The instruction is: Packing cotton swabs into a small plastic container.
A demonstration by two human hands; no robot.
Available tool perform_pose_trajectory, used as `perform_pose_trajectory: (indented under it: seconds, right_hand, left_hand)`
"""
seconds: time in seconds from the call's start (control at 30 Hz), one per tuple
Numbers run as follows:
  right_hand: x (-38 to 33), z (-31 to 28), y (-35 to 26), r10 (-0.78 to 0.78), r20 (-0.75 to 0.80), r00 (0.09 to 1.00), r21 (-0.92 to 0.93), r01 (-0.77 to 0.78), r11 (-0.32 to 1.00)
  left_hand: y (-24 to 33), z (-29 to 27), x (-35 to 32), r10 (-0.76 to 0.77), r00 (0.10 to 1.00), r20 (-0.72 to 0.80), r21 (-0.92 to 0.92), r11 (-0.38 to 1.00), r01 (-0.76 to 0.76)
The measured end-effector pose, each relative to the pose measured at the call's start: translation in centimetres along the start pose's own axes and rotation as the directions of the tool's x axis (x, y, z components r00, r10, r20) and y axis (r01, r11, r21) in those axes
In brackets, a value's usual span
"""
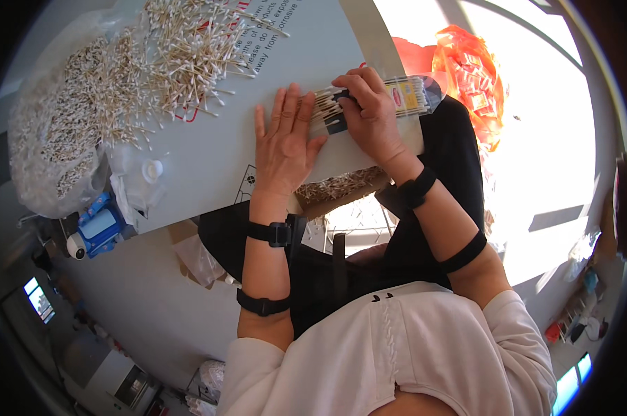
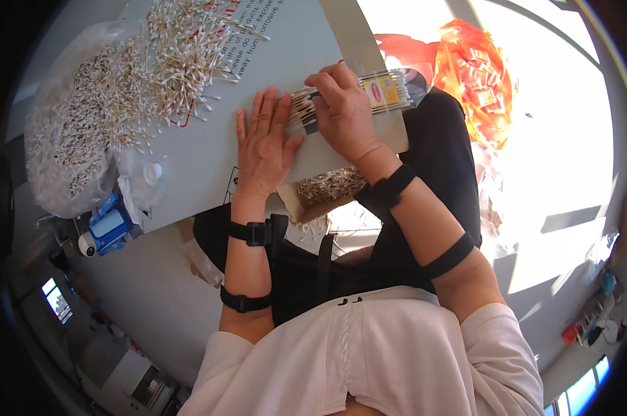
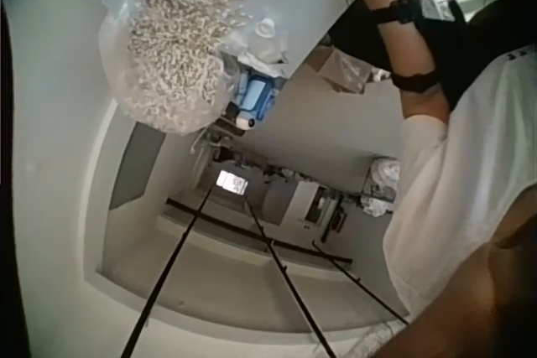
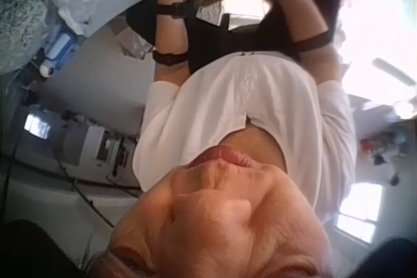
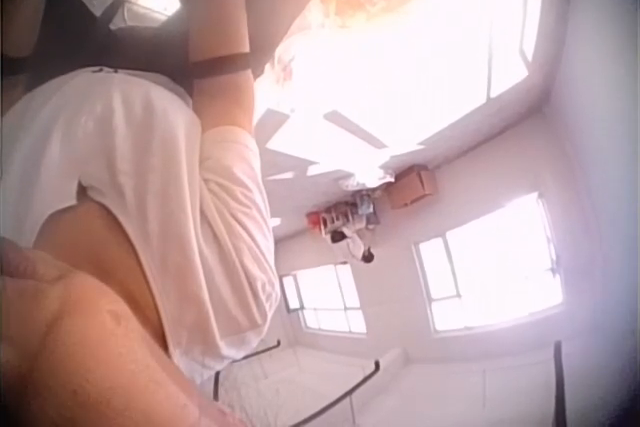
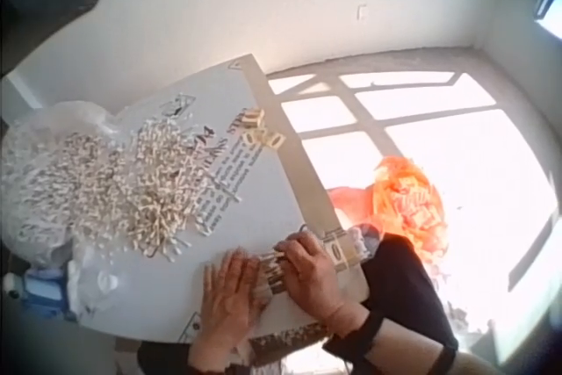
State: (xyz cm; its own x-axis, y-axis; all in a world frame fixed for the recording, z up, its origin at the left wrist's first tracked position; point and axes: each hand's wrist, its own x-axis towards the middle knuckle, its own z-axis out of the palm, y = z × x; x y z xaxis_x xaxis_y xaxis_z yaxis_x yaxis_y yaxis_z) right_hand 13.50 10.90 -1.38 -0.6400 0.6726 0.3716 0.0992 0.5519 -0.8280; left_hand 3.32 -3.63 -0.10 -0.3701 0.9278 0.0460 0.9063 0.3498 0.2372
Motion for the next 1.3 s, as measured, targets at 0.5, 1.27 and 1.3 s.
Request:
perform_pose_trajectory:
  seconds: [0.5, 1.27, 1.3]
  right_hand:
    - [-0.1, 1.5, -0.1, 0.144, 0.009, 0.989, 0.382, -0.137, 0.914]
    - [0.0, 0.7, 0.1, 0.412, 0.118, 0.904, 0.729, -0.36, 0.582]
    - [0.0, 0.8, 0.2, 0.401, 0.102, 0.91, 0.75, -0.335, 0.57]
  left_hand:
    - [2.1, 2.0, 2.4, -0.618, 0.748, -0.24, -0.964, 0.245, -0.107]
    - [2.8, 1.2, 1.5, -0.05, 0.997, -0.059, -0.02, 0.999, 0.049]
    - [2.7, 1.2, 1.5, -0.03, 0.999, -0.036, -0.005, 1.0, 0.03]
